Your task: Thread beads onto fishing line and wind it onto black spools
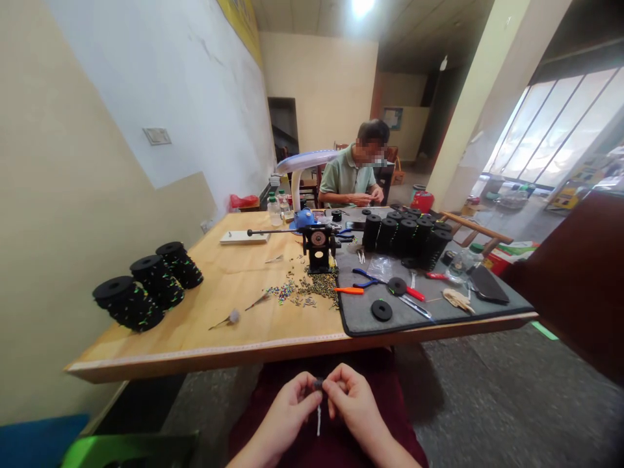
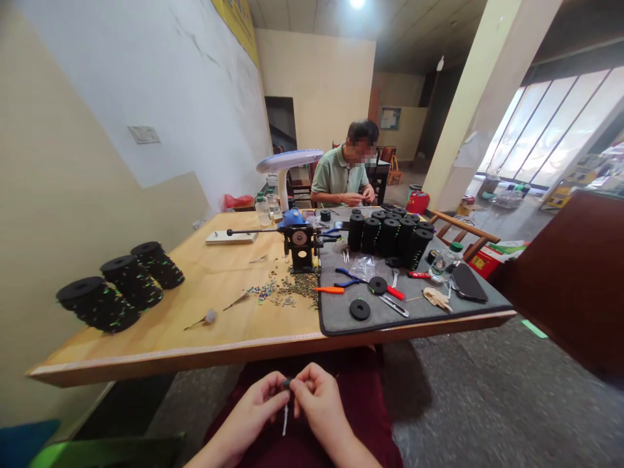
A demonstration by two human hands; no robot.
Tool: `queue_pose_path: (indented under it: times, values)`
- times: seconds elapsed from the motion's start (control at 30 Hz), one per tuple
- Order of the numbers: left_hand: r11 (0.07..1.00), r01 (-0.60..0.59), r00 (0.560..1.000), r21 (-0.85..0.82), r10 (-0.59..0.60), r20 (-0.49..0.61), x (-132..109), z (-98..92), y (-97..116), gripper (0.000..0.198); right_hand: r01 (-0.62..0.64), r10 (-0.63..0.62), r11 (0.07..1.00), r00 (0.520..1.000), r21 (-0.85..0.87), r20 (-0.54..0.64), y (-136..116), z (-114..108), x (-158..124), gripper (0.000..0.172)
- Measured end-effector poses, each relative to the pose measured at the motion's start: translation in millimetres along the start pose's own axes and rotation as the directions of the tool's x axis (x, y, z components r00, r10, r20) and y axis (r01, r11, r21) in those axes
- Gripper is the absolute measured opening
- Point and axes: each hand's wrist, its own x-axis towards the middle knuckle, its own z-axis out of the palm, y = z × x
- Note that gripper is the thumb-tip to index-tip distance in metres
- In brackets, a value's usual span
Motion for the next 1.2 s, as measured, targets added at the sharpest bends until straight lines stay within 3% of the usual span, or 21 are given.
queue_pose_path:
  times: [0.27,0.5,0.63,0.77,1.0,1.2]
  values:
    - [0.993,-0.087,0.995,0.081,0.091,-0.035,-1.0,1.9,1.7,0.025,0.044,-0.047,0.994,0.998,-0.098,-0.031,1.3,0.5,0.3,0.032]
    - [0.998,-0.058,0.998,0.005,0.058,-0.006,-0.1,7.8,5.2,0.031,0.068,-0.073,0.994,0.996,-0.088,-0.052,1.9,1.4,-0.9,0.036]
    - [0.983,0.048,0.998,-0.18,-0.039,0.054,-1.3,10.2,8.8,0.03,0.025,-0.025,1.0,0.998,0.002,-0.066,-0.8,2.4,-0.1,0.039]
    - [0.976,0.096,0.994,-0.193,-0.085,0.065,-2.2,10.7,10.3,0.03,-0.033,0.036,0.997,0.998,0.068,-0.048,-2.9,3.1,-0.4,0.041]
    - [0.987,0.04,0.997,-0.157,-0.05,-0.063,2.9,6.5,1.5,0.031,-0.137,0.138,0.985,0.99,0.104,-0.006,-1.3,0.6,-3.3,0.042]
    - [0.997,-0.03,0.997,-0.073,0.024,-0.077,4.7,4.3,0.6,0.03,-0.178,0.172,0.979,0.983,0.1,0.069,-4.6,1.0,-8.0,0.039]
